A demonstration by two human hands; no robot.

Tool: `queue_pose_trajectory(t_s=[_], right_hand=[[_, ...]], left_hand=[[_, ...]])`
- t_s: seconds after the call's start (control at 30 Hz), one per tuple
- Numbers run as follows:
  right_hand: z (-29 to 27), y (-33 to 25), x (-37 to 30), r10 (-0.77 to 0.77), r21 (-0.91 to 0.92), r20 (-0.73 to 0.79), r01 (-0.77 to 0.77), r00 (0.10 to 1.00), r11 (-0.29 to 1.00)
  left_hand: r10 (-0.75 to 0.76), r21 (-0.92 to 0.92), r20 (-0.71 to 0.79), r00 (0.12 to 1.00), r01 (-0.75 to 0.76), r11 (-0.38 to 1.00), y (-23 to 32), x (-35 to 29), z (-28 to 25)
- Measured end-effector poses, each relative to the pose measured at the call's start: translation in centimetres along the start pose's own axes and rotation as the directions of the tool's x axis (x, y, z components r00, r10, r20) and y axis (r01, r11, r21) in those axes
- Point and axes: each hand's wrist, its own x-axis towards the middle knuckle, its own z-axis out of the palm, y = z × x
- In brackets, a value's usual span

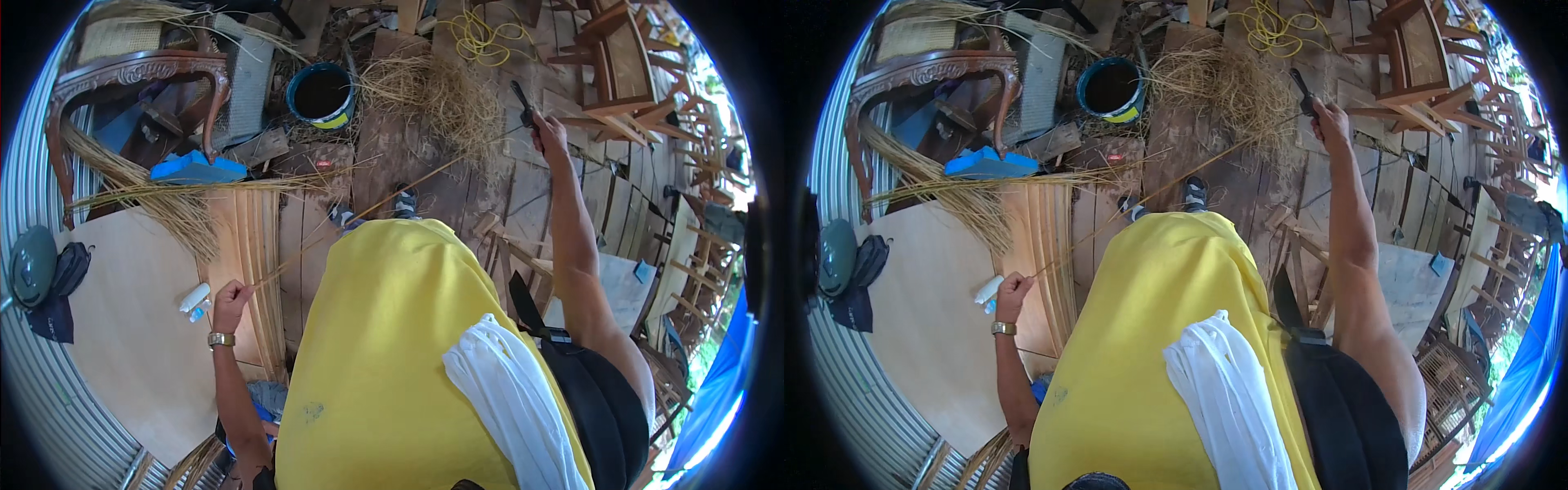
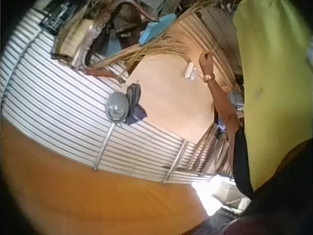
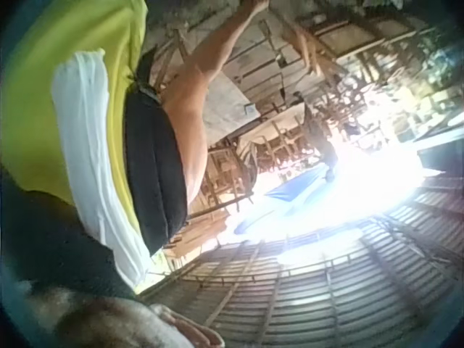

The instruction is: Preparing and weaving natural fiber strips onto a wooden furniture frame.

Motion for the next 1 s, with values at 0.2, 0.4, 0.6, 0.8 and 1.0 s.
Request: queue_pose_trajectory(t_s=[0.2, 0.4, 0.6, 0.8, 1.0], right_hand=[[11.2, 0.9, -6.8, -0.030, -0.026, 0.229, 0.037, 0.973, 0.999], [19.6, 3.6, -15.2, 0.040, 0.020, 0.426, -0.054, 0.904, 0.998], [23.4, 6.4, -19.0, 0.017, -0.039, 0.459, 0.001, 0.888, 0.999], [23.1, 6.6, -18.7, 0.081, -0.099, 0.500, -0.036, 0.862, 0.994], [17.8, 3.7, -14.2, 0.184, -0.098, 0.439, -0.156, 0.879, 0.983]], left_hand=[[-0.295, 0.700, 0.112, 0.949, 0.135, 0.702, -4.4, 2.3, 5.1], [0.011, -0.051, 0.306, 0.952, 0.005, 0.999, 7.8, 13.0, 18.1], [-0.141, -0.239, 0.595, 0.791, 0.341, 0.909, 15.4, 16.2, 24.8], [0.165, -0.041, 0.239, 0.957, -0.159, 0.986, 16.6, 14.3, 24.9], [0.351, -0.056, 0.147, 0.925, -0.347, 0.936, 18.0, 6.4, 17.1]])
